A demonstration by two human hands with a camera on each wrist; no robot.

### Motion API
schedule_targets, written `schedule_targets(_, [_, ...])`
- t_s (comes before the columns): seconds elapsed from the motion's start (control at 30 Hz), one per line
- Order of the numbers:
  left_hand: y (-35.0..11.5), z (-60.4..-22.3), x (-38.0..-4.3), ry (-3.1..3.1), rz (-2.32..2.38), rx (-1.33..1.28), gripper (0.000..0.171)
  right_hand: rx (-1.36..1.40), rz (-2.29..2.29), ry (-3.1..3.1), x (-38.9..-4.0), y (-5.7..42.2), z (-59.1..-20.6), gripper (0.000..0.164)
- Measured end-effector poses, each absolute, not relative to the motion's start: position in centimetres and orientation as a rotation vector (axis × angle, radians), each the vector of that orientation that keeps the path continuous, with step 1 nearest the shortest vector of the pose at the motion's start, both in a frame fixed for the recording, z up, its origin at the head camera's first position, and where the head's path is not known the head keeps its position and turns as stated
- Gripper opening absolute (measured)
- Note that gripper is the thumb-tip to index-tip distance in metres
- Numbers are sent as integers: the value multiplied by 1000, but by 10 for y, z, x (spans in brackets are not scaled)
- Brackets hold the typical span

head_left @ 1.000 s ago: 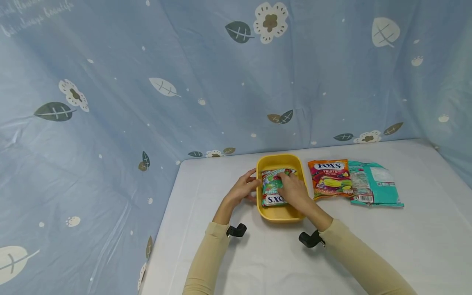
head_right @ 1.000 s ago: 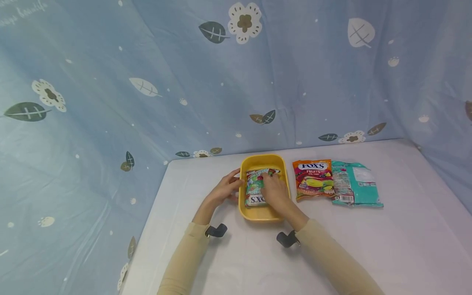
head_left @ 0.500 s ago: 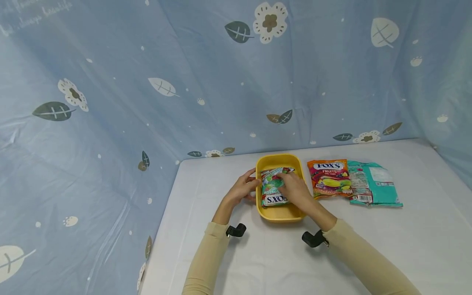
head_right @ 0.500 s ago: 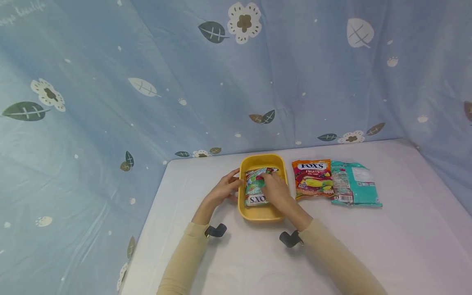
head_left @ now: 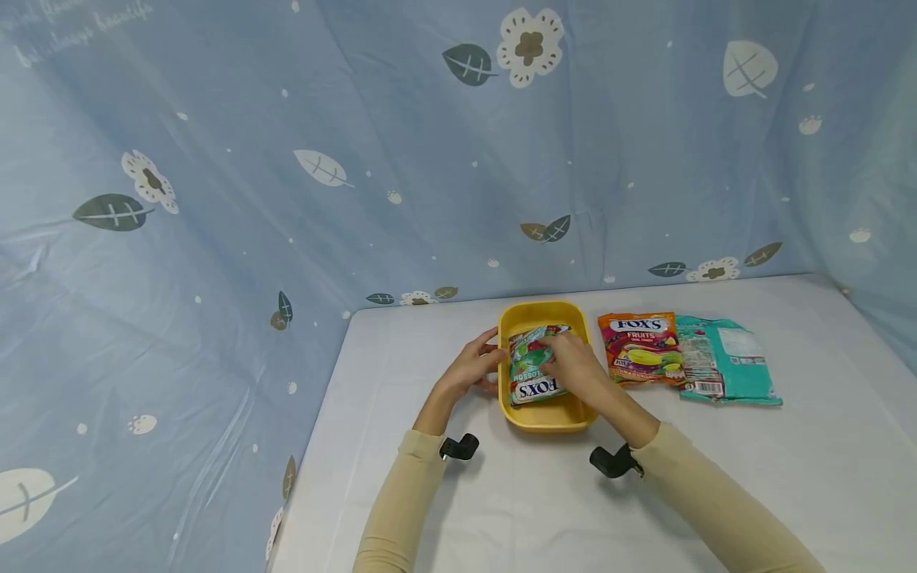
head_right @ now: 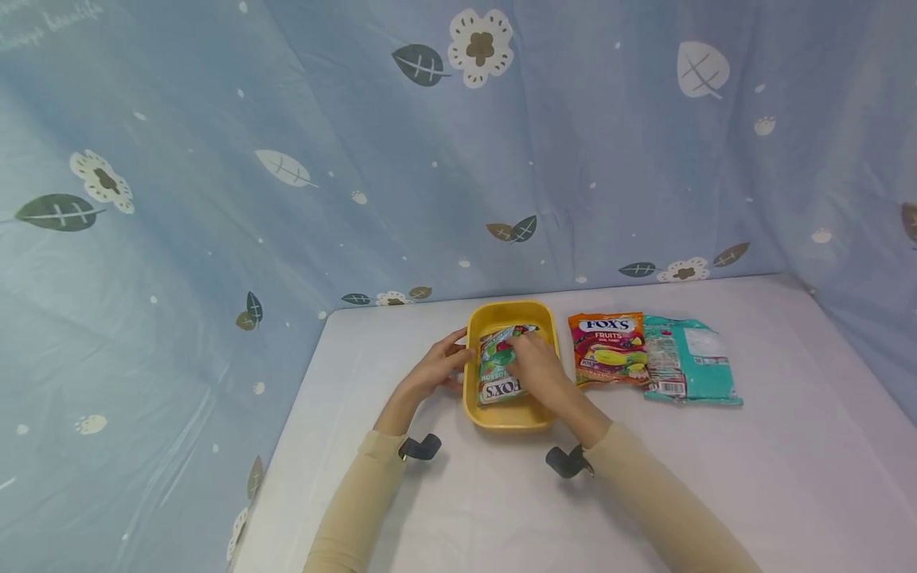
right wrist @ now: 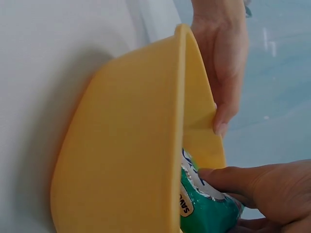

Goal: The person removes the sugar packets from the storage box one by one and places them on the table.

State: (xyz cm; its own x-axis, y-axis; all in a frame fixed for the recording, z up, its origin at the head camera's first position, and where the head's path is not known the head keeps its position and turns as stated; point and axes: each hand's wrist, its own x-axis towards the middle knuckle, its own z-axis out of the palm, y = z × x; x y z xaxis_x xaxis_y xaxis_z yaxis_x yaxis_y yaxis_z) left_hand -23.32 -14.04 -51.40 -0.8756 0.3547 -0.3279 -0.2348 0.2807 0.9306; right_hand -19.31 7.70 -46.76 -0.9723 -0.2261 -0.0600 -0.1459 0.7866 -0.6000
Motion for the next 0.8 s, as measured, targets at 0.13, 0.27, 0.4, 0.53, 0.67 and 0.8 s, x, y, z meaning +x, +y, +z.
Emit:
schedule_targets(0.13, [-140,-514,-233,2072,1633,104,61,-307,-926,2837,-194,77,-465,47])
schedule_targets(0.27, [-139,-514,-233,2070,1632,95,60,-313,-930,2822,-194,79,-462,48])
schedule_targets(0.4, [-139,-513,-232,2075,1632,92,59,-330,-941,2821,-193,82,-459,47])
schedule_targets(0.53, [-139,-512,-232,2084,1632,91,59,-348,-940,2835,-194,84,-456,47])
schedule_targets(0.67, [-139,-512,-232,2092,1624,85,59,-336,-944,2834,-192,85,-451,48])
schedule_targets(0.8, [-139,-514,-232,2096,1615,75,60,-333,-946,2841,-191,86,-448,48])
